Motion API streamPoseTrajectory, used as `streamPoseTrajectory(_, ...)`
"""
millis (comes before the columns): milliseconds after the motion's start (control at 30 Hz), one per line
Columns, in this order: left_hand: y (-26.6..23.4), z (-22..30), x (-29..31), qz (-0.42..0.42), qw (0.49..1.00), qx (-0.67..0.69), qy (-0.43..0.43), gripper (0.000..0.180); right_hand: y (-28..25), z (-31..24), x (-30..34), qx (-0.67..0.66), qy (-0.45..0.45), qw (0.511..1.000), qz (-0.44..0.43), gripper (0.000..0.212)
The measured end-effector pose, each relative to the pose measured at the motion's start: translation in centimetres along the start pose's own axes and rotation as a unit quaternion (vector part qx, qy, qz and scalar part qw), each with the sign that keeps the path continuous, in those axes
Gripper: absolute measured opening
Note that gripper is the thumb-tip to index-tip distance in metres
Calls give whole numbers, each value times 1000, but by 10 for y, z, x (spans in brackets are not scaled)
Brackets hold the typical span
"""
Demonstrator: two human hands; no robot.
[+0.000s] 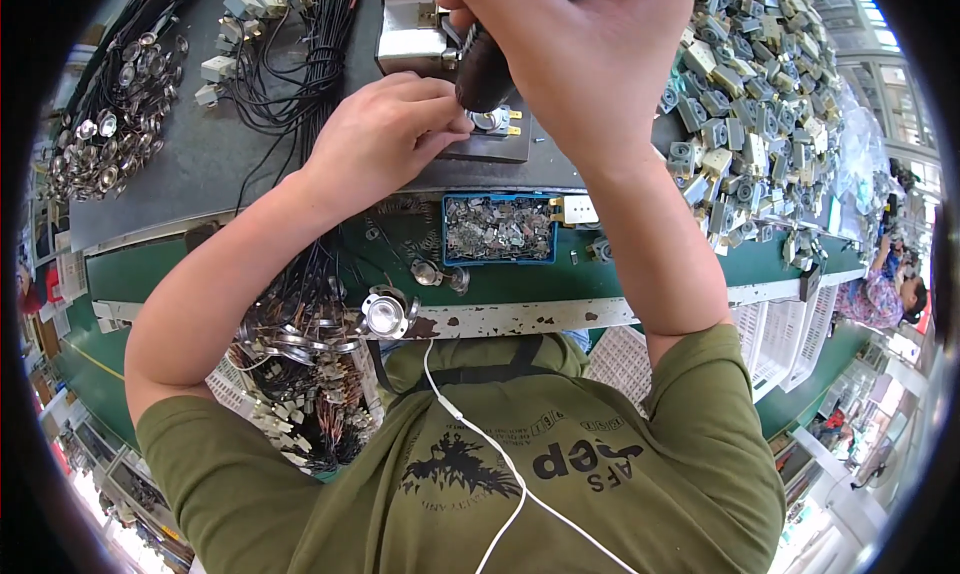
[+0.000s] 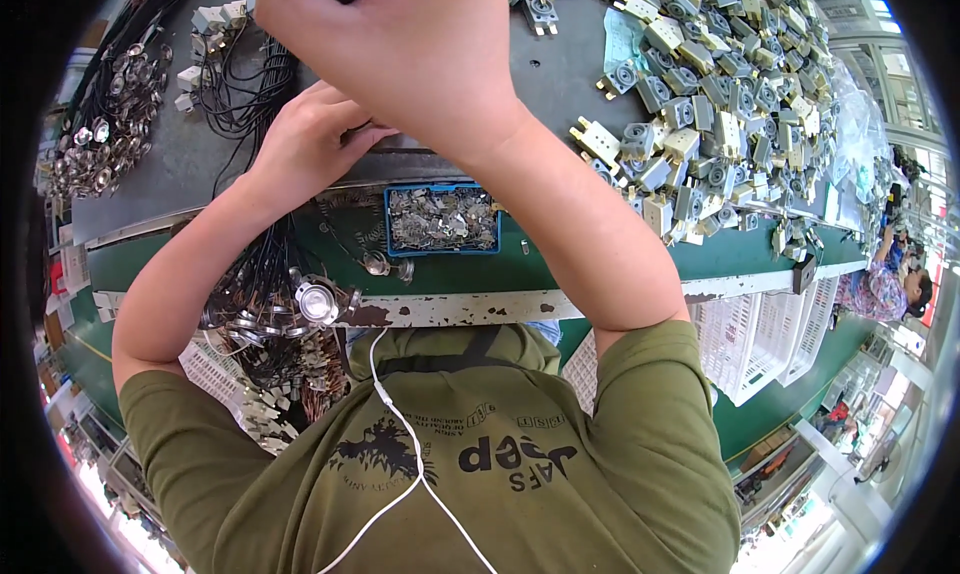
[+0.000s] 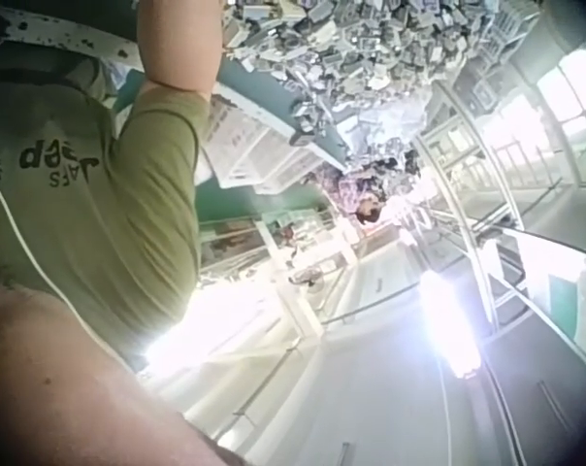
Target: Assembling or processing electronic components on a production line using a handheld power tool and a fixture.
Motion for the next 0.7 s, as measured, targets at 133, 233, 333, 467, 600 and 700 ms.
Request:
streamPoseTrajectory(133,1,-3,-1,-12,1000,4,-2,11,6,-3,-7,-31,-16,999,-16,65)
streamPoseTrajectory(233,4,-7,0,-11,998,23,-55,15,13,9,-20,88,73,987,-115,60)
streamPoseTrajectory(333,4,-19,-1,-38,986,19,-162,25,11,16,-9,30,67,993,-93,57)
streamPoseTrajectory(467,8,-17,-7,-131,982,-48,-129,29,17,-2,-12,107,-87,983,-122,56)
streamPoseTrajectory(600,8,-16,-9,-130,984,-47,-111,29,7,6,-13,56,-127,984,-114,56)
streamPoseTrajectory(700,9,-19,-5,-109,989,-66,-80,30,19,1,-6,71,-157,971,-166,58)
Point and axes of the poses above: each hand's wrist, its own x-axis away from the middle knuckle, its own y-axis out of the palm, z = x × y, the point moved 7 cm from there along -x, towards the middle knuckle, and after that the axes turned 5 degrees about x, right-handed, at the moved point
